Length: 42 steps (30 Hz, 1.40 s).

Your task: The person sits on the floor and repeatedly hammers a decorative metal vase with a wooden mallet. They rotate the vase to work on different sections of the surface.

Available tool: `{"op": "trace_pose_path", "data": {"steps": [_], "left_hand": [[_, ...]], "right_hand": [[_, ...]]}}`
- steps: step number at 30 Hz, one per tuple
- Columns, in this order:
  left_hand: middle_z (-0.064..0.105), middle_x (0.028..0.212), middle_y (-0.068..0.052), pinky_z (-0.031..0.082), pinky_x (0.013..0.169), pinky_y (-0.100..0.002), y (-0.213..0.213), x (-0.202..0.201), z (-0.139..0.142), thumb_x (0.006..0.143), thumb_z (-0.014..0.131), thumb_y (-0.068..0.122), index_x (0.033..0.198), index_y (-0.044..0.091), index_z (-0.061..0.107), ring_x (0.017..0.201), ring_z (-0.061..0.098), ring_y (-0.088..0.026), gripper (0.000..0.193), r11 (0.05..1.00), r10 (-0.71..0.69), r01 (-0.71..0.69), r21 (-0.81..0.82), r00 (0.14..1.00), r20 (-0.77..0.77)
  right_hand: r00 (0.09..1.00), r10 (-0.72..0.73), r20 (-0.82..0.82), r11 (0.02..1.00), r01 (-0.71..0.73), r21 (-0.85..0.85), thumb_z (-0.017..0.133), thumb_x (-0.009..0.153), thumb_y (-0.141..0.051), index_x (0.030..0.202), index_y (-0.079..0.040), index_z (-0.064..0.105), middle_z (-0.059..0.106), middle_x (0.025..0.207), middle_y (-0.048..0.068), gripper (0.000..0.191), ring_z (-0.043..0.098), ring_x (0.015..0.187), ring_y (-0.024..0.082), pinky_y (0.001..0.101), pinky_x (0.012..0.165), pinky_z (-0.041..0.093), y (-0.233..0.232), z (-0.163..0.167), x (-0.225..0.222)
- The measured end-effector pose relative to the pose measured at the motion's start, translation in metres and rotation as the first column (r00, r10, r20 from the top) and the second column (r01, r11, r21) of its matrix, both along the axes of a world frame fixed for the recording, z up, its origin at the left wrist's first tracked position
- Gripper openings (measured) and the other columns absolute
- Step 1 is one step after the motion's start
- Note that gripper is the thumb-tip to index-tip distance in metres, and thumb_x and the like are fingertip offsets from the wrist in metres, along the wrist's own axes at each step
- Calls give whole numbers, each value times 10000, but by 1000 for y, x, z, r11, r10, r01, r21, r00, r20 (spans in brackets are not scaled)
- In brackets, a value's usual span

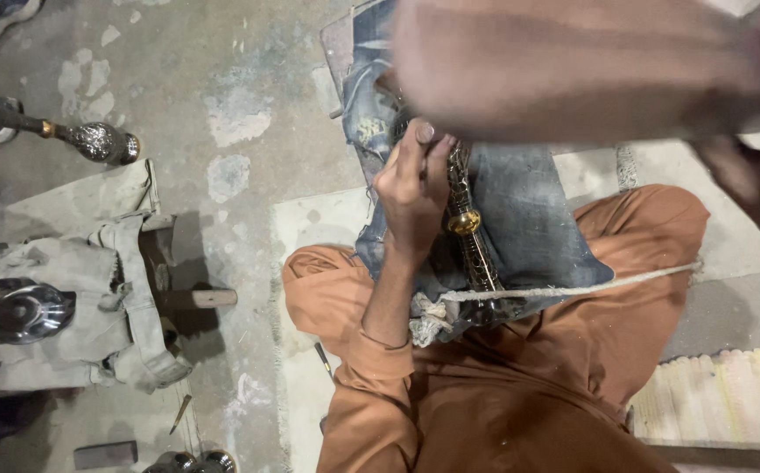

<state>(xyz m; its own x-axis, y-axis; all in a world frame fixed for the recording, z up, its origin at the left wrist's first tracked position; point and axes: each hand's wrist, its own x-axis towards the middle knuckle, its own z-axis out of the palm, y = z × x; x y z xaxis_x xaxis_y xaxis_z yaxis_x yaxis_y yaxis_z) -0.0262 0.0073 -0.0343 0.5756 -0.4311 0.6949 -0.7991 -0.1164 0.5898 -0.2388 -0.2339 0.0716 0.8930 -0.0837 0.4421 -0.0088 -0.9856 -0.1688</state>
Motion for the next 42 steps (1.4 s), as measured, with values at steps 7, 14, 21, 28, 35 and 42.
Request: {"op": "trace_pose_path", "data": {"steps": [7, 14, 21, 28, 35, 42], "left_hand": [[725, 906, -118, 591, 678, -373, -1, 0, 9, 970, 656, -27, 1152, -4, 640, 766, 722, -233, 184, 999, -17, 21, -38, 996, 92], [721, 896, -124, 559, 662, -405, 0, -4, 23, 935, 705, -42, 1050, 3, 702, 772, 711, -260, 123, 999, 41, -41, 19, 999, 32], [722, 905, -122, 568, 694, -397, 3, 0, 8, 971, 706, -4, 1078, 12, 672, 802, 717, -256, 114, 1000, 14, -14, -3, 1000, -14], [745, 961, -120, 578, 627, -356, 2, 2, 6, 1001, 689, 23, 1164, 1, 618, 764, 751, -211, 179, 995, -56, 47, -84, 993, -107], [743, 1038, -136, 615, 737, -357, 0, -2, 27, 1005, 676, 10, 1146, 36, 658, 873, 759, -236, 144, 999, -36, 33, -28, 993, -113], [743, 1011, -132, 596, 778, -371, 2, -2, 33, 987, 703, 9, 1159, 57, 662, 891, 746, -259, 183, 1000, -24, 24, -2, 997, -79]], "right_hand": [[1000, -17, -13, 1000, 18, 24, 692, 878, 167, 1452, 36, 432, 608, 1104, 267, 644, 635, 810, 311, 345, 643, 511, 3, 10, 8], [1000, 21, 1, 998, -21, -58, 696, 881, 159, 1439, 31, 451, 615, 1097, 258, 623, 638, 818, 307, 345, 652, 516, 3, 11, 13], [1000, 28, -7, 997, -28, -70, 701, 885, 150, 1427, 25, 469, 621, 1091, 249, 602, 641, 827, 304, 345, 662, 520, 0, 7, 10], [1000, -13, -20, 1000, 13, 20, 705, 888, 142, 1414, 20, 488, 628, 1084, 240, 582, 645, 835, 301, 344, 671, 525, 0, 10, 11], [1000, 1, -9, 1000, -1, -1, 709, 891, 133, 1401, 15, 506, 634, 1078, 231, 561, 648, 843, 297, 344, 681, 530, 2, 14, 14], [999, 39, -4, 995, -40, -93, 714, 895, 125, 1388, 9, 525, 641, 1071, 222, 541, 651, 851, 294, 344, 690, 534, -1, 7, 14]]}}
